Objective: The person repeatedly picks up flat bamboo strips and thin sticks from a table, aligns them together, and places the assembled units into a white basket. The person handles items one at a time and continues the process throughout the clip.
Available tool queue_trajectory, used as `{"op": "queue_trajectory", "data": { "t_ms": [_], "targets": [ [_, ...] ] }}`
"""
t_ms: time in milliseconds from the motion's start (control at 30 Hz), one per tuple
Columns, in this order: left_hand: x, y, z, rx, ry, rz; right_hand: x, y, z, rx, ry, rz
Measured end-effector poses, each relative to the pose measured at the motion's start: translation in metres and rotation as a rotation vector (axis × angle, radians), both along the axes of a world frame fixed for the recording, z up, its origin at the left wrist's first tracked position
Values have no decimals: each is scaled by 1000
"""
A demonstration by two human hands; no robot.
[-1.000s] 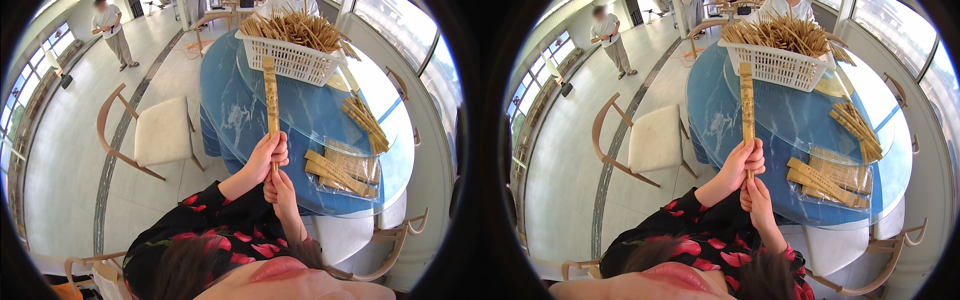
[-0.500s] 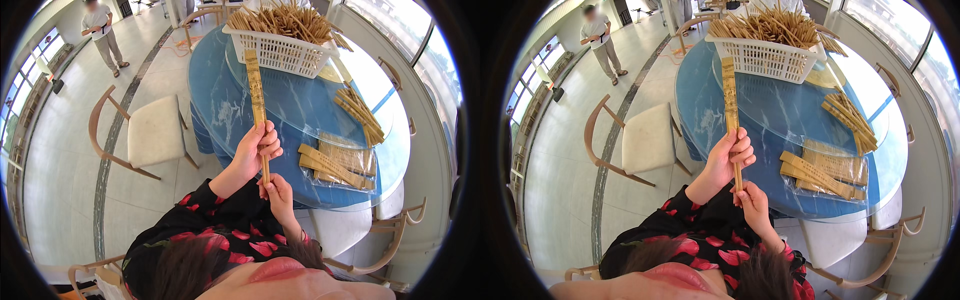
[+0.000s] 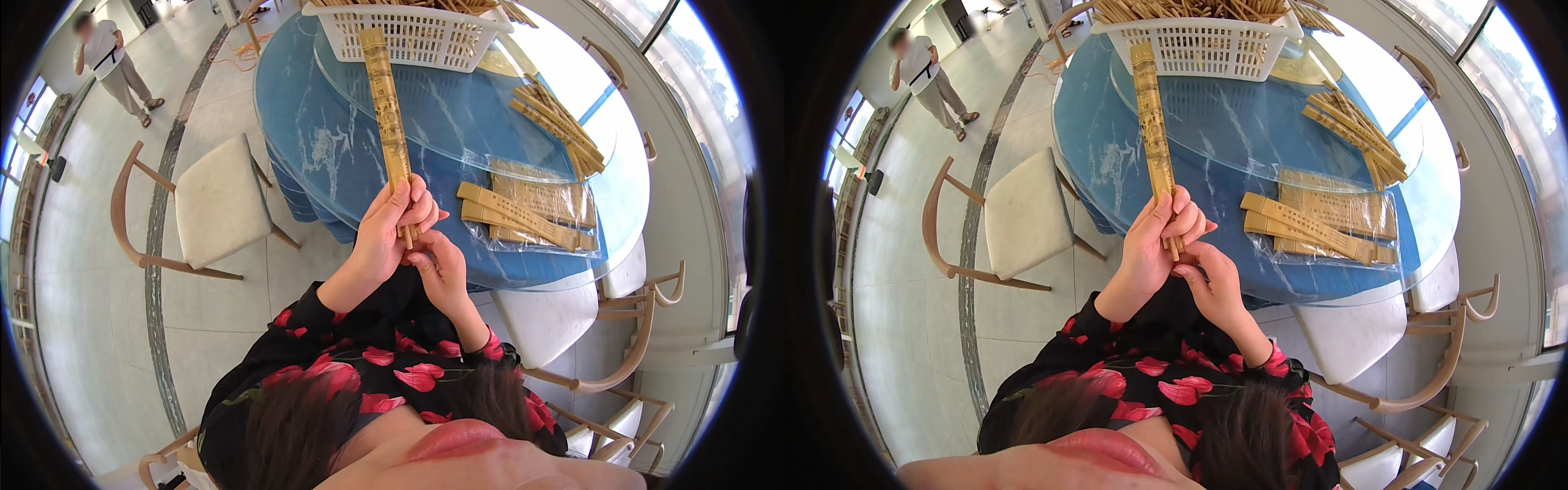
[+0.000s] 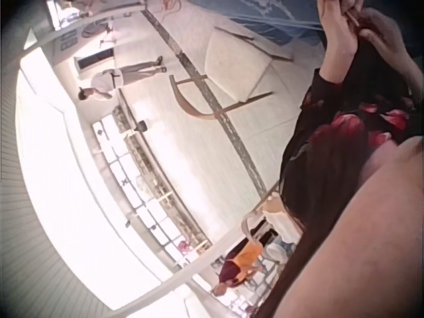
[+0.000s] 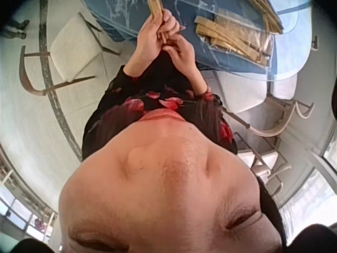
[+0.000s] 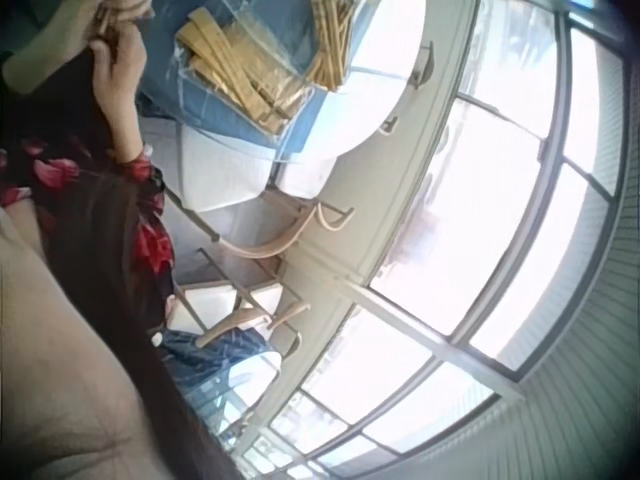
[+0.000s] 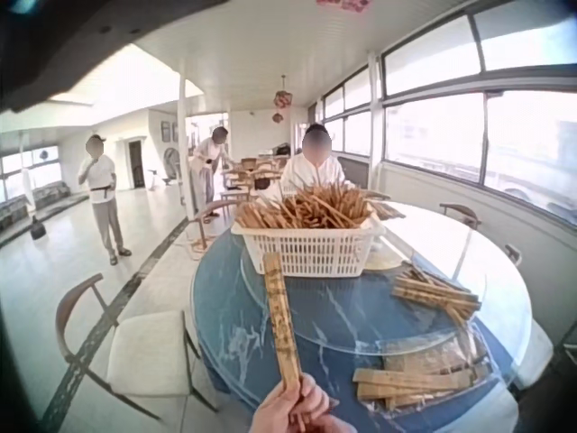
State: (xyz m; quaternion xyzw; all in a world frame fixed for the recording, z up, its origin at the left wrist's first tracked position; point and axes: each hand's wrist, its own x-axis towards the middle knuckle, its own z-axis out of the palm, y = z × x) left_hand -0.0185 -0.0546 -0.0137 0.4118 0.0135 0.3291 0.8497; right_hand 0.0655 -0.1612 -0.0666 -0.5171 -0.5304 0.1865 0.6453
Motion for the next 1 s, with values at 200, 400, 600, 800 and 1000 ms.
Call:
{"op": "queue_trajectory", "data": {
  "t_ms": [200, 400, 600, 800, 1000],
  "targets": [
    [1, -10, -1, -6, 14, 11, -5, 5, 0, -14, 16, -151],
    [4, -14, -11, 20, -5, 10, -23, 6, -6, 32, 212, -276],
    [8, -26, -8, 98, 33, 15, -26, -2, -5, 53, 269, -270],
    [12, -31, -11, -23, 105, 0, 7, -23, 0, -101, 129, -329],
    [22, -32, -33, 136, 250, -241, 69, -21, 60, -159, -67, -172]
  ]
}}
